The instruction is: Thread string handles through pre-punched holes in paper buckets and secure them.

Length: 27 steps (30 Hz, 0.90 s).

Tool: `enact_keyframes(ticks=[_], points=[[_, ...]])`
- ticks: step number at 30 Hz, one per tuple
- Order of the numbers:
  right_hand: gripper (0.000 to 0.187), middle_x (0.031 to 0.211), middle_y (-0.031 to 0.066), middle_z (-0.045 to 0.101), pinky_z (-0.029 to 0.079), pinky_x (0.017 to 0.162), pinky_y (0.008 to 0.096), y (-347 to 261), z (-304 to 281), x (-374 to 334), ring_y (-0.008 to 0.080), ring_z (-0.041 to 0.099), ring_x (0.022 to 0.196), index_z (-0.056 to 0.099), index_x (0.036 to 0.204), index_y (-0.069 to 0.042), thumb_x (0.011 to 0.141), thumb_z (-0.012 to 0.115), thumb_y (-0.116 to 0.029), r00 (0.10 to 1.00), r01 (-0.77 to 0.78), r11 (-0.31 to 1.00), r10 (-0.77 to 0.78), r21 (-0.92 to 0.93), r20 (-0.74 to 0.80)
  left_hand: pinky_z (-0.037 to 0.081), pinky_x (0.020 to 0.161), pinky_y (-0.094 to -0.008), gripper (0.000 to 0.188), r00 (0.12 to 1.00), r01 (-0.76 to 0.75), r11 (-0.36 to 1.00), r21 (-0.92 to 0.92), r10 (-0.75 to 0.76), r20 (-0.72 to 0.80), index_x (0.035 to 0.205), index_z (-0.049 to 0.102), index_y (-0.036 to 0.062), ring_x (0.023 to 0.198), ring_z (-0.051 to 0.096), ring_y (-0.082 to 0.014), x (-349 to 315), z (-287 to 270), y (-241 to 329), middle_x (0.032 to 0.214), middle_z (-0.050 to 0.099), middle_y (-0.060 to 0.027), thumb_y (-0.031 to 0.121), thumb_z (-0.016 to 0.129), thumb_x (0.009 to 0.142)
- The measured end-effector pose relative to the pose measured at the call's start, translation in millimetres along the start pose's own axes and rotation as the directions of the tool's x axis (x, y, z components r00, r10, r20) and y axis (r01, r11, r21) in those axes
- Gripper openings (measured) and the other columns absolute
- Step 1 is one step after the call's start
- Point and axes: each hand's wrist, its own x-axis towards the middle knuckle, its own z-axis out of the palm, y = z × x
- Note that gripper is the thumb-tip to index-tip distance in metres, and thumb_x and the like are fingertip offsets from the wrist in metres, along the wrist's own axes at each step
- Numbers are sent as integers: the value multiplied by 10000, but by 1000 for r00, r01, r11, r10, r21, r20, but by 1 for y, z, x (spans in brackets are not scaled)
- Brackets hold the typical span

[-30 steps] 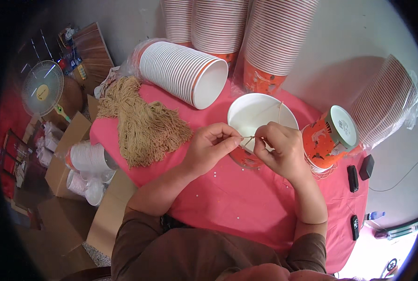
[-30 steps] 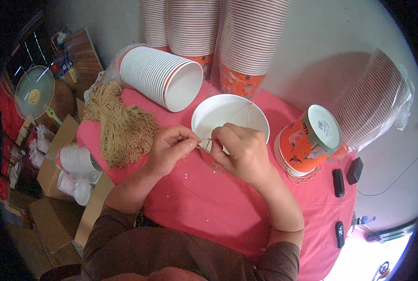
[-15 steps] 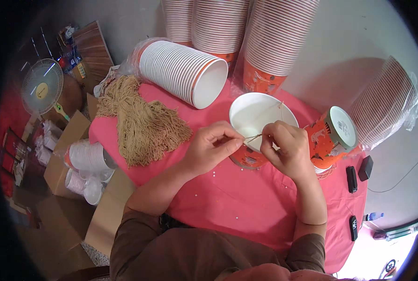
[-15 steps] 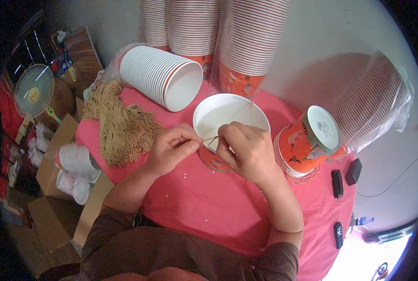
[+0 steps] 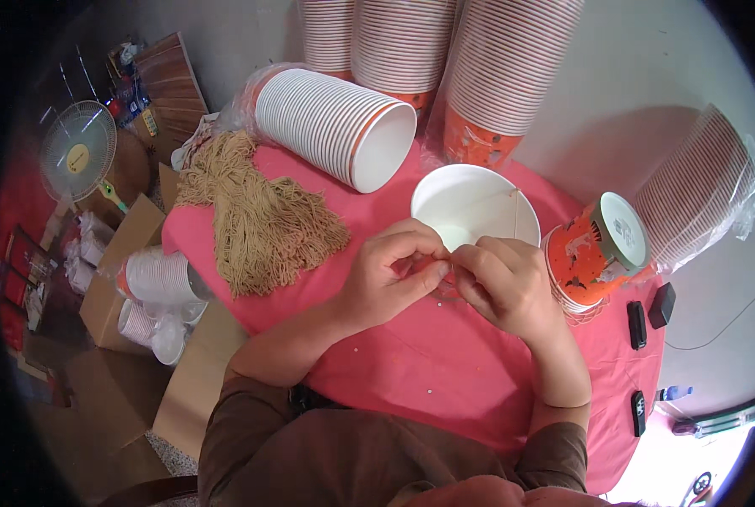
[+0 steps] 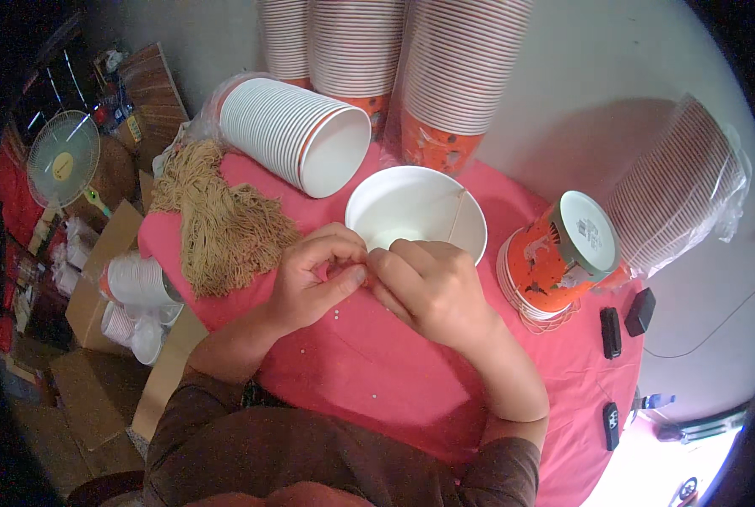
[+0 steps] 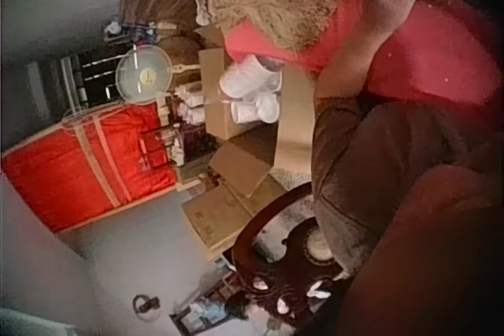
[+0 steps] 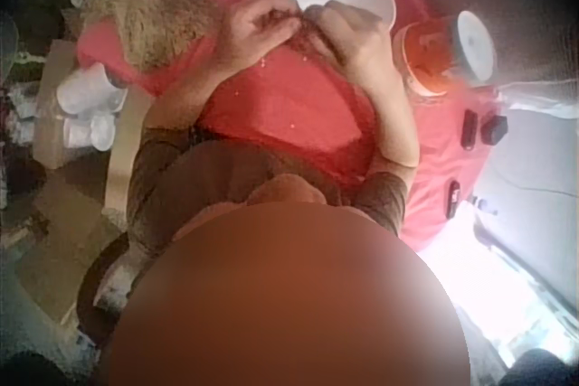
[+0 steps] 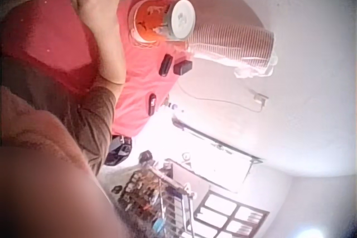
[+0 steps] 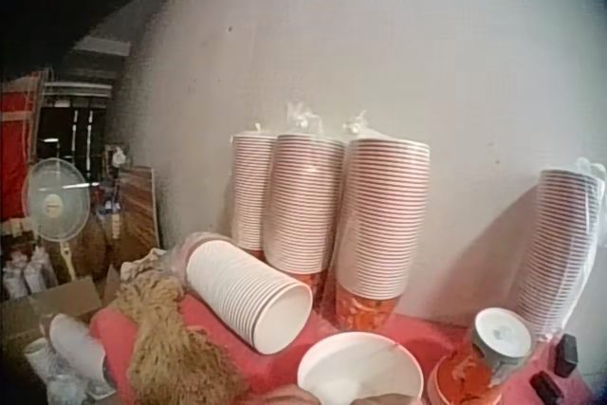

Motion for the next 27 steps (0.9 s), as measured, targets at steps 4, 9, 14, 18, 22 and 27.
enact_keyframes(ticks=[4,9,14,18,22,27], points=[[240,720,71,552,472,512,385,2,2,0,251,597,585,594,946,-44,755,712,-130,998,-51,998,50,-25,-44,430,603,-220,104,998,51,993,-106,-55,-35,925,627,8,726,537,-80,2,-2,-1,953,602,-42,-37,672,844],[201,710,56,538,459,512,365,2,1,0,224,584,618,586,924,-58,748,665,-116,1000,-3,980,2,-201,-3,449,734,-284,129,992,-129,963,238,129,13,900,619,34,843,557,-181,11,-8,-1,948,605,-51,-14,687,802],[209,690,57,525,448,521,369,13,-7,1,230,563,610,581,896,-58,714,681,-36,988,-25,971,-13,-239,-155,419,864,-352,144,990,-125,933,338,139,-15,865,622,56,951,533,-244,11,-10,-2,980,597,-61,11,710,760],[194,744,102,580,475,558,385,26,-16,-3,288,593,644,577,894,-41,736,684,-8,974,-82,966,26,-244,-224,408,897,-363,129,993,-114,922,371,122,1,845,629,62,992,523,-251,11,-14,-4,1022,581,-68,23,716,759],[220,768,116,608,480,570,379,30,-31,-7,305,609,660,570,901,-19,743,684,83,956,-162,957,91,-240,-280,402,913,-360,116,995,-102,924,369,90,50,830,634,65,1043,502,-257,11,-13,-8,1053,559,-71,33,720,758],[196,750,108,604,468,562,370,38,-37,-9,295,604,645,577,874,-20,751,682,91,931,-221,940,123,-262,-345,398,915,-361,112,996,-86,932,352,69,59,830,637,67,1047,496,-256,10,-15,-10,1050,556,-68,37,719,760]])
